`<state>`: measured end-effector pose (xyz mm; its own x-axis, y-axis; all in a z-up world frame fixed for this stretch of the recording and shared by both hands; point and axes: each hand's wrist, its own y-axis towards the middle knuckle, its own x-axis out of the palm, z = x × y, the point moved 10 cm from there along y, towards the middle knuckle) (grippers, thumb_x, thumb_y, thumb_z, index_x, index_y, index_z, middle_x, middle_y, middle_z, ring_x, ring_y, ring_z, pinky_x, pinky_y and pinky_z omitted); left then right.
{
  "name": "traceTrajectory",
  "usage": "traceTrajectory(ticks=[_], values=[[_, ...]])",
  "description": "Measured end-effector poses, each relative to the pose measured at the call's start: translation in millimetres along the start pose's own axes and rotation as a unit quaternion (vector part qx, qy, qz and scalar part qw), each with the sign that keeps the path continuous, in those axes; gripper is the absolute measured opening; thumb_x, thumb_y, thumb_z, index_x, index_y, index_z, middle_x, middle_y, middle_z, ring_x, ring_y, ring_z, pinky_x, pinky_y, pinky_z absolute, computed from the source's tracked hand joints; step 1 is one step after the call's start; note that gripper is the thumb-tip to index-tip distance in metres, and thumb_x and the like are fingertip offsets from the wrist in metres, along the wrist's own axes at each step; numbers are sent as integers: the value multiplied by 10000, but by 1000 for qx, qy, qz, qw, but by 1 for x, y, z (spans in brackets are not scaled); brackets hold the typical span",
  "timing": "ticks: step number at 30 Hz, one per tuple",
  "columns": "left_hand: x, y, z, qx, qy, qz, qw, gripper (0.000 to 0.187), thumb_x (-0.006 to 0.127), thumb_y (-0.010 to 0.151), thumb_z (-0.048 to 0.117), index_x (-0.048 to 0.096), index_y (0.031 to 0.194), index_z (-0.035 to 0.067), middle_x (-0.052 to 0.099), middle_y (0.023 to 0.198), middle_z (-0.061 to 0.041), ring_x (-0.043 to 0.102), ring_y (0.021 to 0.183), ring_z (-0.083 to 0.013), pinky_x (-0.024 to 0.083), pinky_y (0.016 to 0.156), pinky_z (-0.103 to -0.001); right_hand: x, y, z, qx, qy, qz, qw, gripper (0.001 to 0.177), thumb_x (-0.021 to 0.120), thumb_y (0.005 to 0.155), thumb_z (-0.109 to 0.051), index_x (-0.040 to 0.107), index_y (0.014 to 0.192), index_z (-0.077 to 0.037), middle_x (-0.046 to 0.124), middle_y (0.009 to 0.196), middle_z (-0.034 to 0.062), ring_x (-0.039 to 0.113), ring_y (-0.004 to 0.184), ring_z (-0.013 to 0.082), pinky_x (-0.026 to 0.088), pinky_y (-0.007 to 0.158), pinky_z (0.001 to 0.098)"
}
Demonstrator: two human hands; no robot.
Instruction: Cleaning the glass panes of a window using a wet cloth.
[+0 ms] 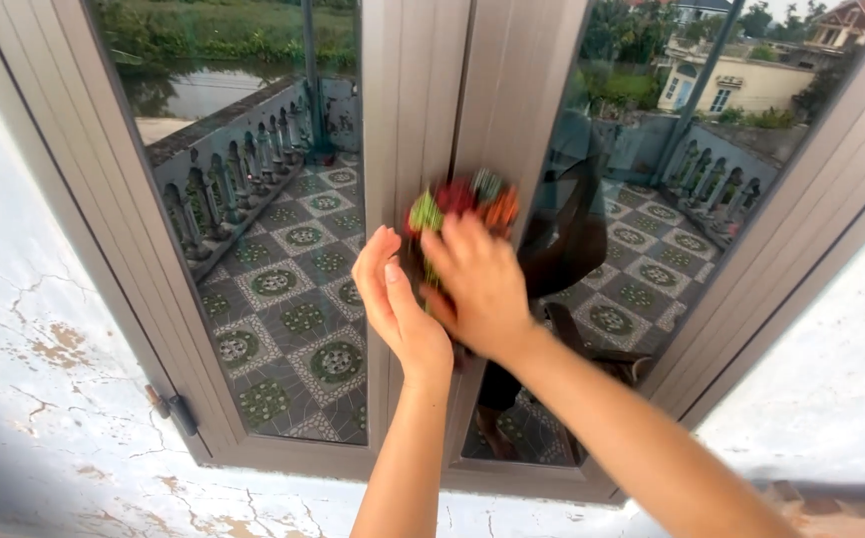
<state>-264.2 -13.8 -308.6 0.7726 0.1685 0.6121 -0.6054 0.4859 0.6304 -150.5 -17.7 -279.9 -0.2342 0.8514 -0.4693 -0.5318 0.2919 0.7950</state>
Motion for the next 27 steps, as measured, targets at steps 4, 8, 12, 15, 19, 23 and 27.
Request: traceTrajectory(ticks=[4,8,12,15,19,23,27], values=[[0,-7,8,59,64,-32,996,319,435,1109,169,600,1321,-2,598,1346,-141,577,1290,-259,444,1149,-395,7,-28,0,-29,-4,34,999,675,768,914,-327,526,1517,-146,474,1563,125,446,1464,307,429,1078,447],[13,-6,25,83,82,-57,991,303,444,1097,131,609,1310,-6,587,1346,-150,570,1286,-292,434,1152,-403,-35,36,31,-18,-5,57,998,690,775,894,-265,513,1509,-97,407,1572,202,428,1454,386,400,1116,501],[35,-11,57,149,111,-134,973,319,478,1066,81,556,1364,0,553,1389,-162,541,1322,-331,422,1176,-426,-92,101,78,15,9,146,989,731,761,981,-214,422,1613,-70,239,1700,257,291,1544,438,311,1280,510],[46,-31,69,261,206,-271,904,390,602,945,84,597,1332,37,581,1357,-161,561,1272,-340,417,1116,-456,-94,100,85,14,9,158,987,632,733,1126,-234,371,1629,-108,213,1684,211,257,1583,410,294,1327,472],[25,-33,50,272,234,-275,892,410,642,931,71,601,1338,65,572,1329,-144,546,1232,-347,425,1092,-458,-68,37,54,61,19,151,986,685,628,1089,-161,266,1651,-12,167,1701,275,225,1578,451,242,1310,537],[30,-21,46,265,239,-251,900,436,637,937,48,589,1371,54,590,1343,-127,566,1218,-330,416,1081,-443,-36,-4,50,68,30,78,994,756,644,894,-121,342,1559,75,329,1612,308,288,1542,473,240,1251,604],[57,-5,58,297,239,-236,894,453,656,905,43,600,1353,77,583,1324,-127,541,1211,-335,402,1075,-439,-67,38,70,21,-25,106,994,787,652,787,-77,414,1528,38,406,1589,252,323,1541,409,217,1257,593]])
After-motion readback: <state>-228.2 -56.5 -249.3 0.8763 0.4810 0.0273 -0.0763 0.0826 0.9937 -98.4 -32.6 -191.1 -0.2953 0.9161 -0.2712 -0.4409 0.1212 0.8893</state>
